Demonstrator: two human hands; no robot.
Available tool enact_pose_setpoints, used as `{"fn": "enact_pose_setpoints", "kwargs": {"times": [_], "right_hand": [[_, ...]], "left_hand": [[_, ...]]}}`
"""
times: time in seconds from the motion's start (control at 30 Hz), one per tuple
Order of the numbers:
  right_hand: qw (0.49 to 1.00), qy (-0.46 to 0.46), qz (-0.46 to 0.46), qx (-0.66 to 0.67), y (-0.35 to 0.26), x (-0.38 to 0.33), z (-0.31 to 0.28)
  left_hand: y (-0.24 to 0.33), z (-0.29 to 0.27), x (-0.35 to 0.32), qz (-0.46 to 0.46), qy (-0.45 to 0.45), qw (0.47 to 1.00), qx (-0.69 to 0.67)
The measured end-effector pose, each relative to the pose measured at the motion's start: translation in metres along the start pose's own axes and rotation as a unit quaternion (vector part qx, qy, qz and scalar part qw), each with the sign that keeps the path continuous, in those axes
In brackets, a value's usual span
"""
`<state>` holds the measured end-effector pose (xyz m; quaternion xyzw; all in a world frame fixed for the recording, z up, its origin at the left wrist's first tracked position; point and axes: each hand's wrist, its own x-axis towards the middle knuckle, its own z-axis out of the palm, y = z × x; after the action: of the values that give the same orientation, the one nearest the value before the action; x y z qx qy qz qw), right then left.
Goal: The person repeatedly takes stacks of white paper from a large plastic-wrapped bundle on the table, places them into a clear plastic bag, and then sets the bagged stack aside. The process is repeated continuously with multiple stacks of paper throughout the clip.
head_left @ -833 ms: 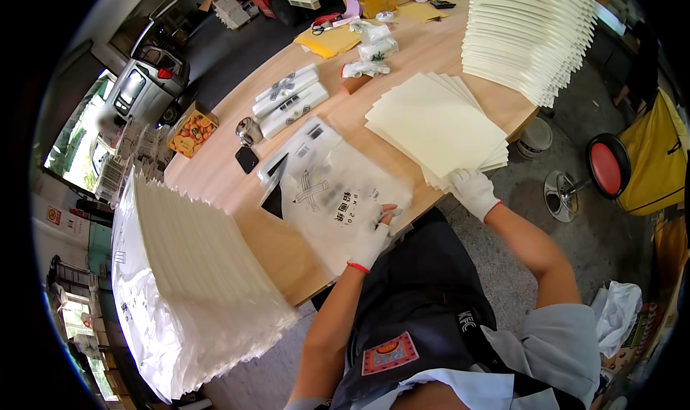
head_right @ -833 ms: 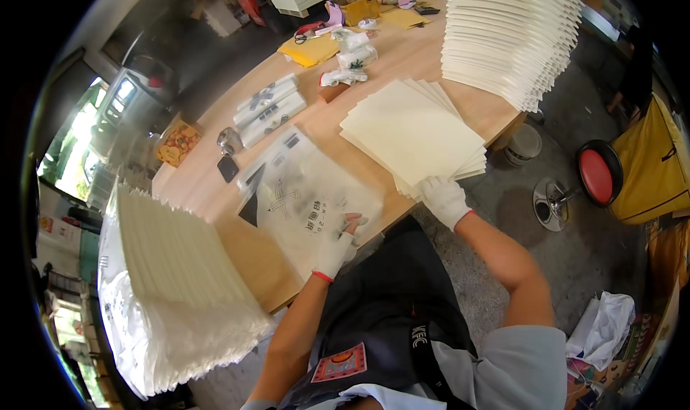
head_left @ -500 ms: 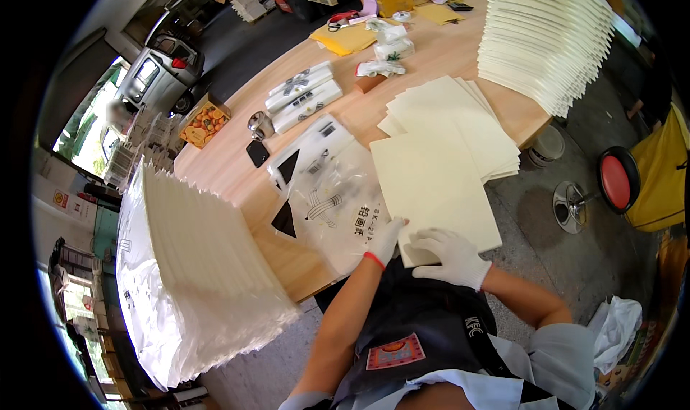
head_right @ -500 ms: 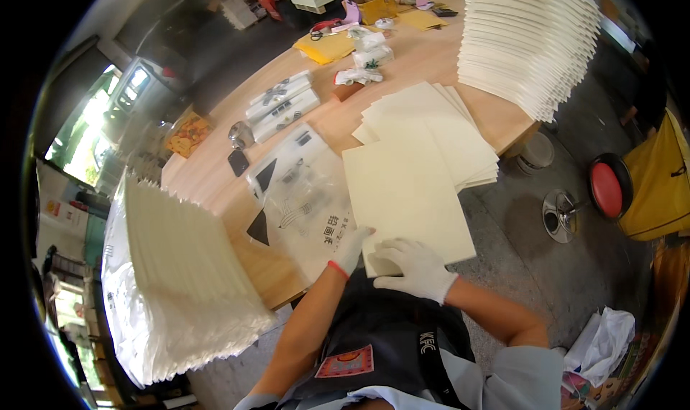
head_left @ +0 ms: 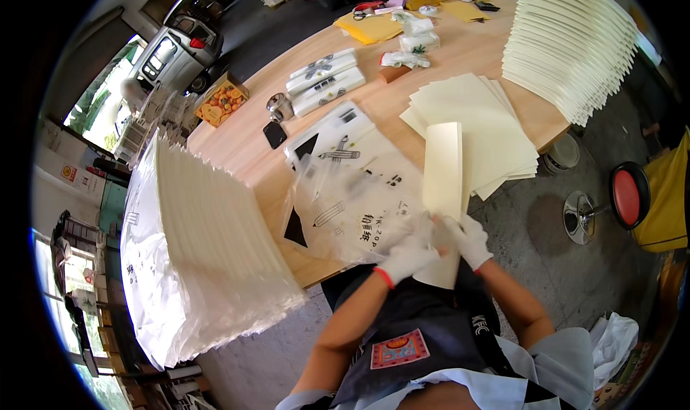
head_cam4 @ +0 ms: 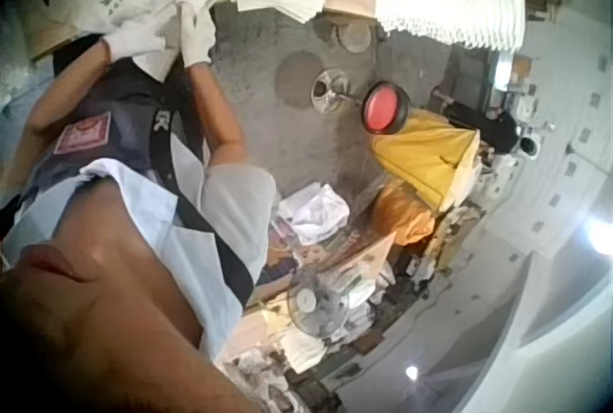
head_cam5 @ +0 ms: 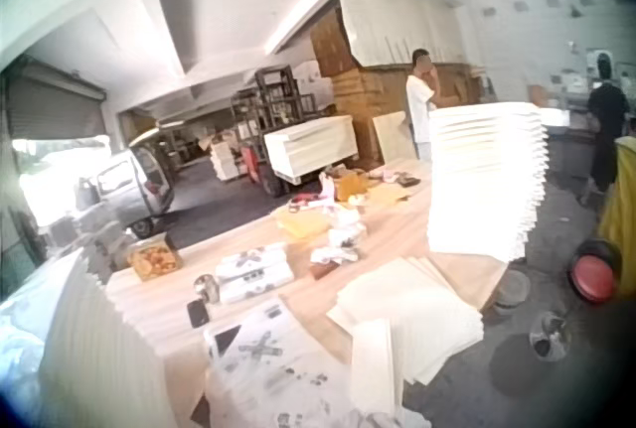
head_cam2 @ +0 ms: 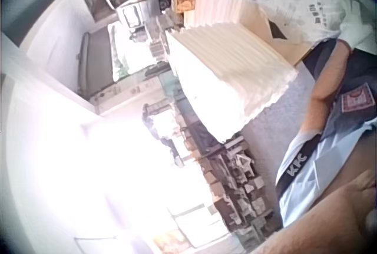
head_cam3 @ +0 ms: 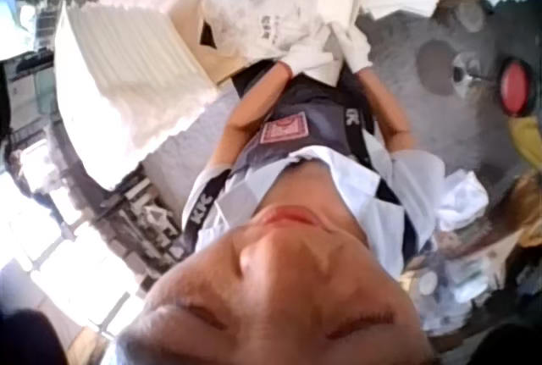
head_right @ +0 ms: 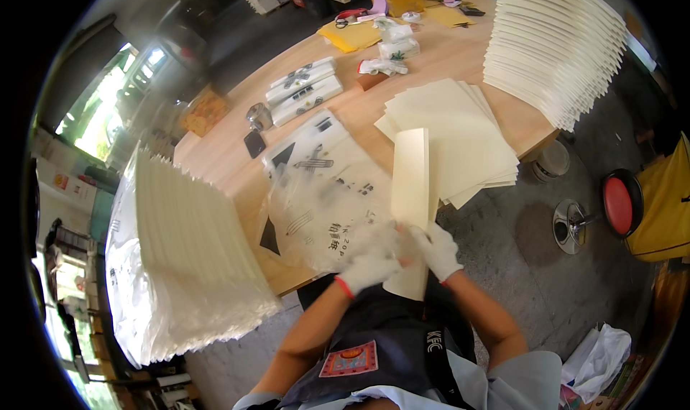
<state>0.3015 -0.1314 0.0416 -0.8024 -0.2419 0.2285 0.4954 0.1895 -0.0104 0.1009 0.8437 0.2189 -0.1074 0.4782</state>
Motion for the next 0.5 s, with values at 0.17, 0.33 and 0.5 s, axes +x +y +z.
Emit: {"fn": "enact_pose_setpoints", "kwargs": {"times": [0.17, 0.33, 0.5], "right_hand": [[0.897, -0.012, -0.337, -0.287, -0.055, -0.002, -0.047], [0.746, -0.148, -0.461, -0.458, -0.102, 0.007, -0.037], [0.806, -0.356, -0.212, -0.422, -0.13, 0.045, -0.005]], "left_hand": [[-0.027, -0.108, -0.039, 0.096, 0.176, 0.794, -0.574], [0.0, -0.153, -0.08, 0.193, 0.207, 0.871, -0.402], [-0.003, -0.039, -0.092, 0.078, 0.298, 0.947, -0.089]]}}
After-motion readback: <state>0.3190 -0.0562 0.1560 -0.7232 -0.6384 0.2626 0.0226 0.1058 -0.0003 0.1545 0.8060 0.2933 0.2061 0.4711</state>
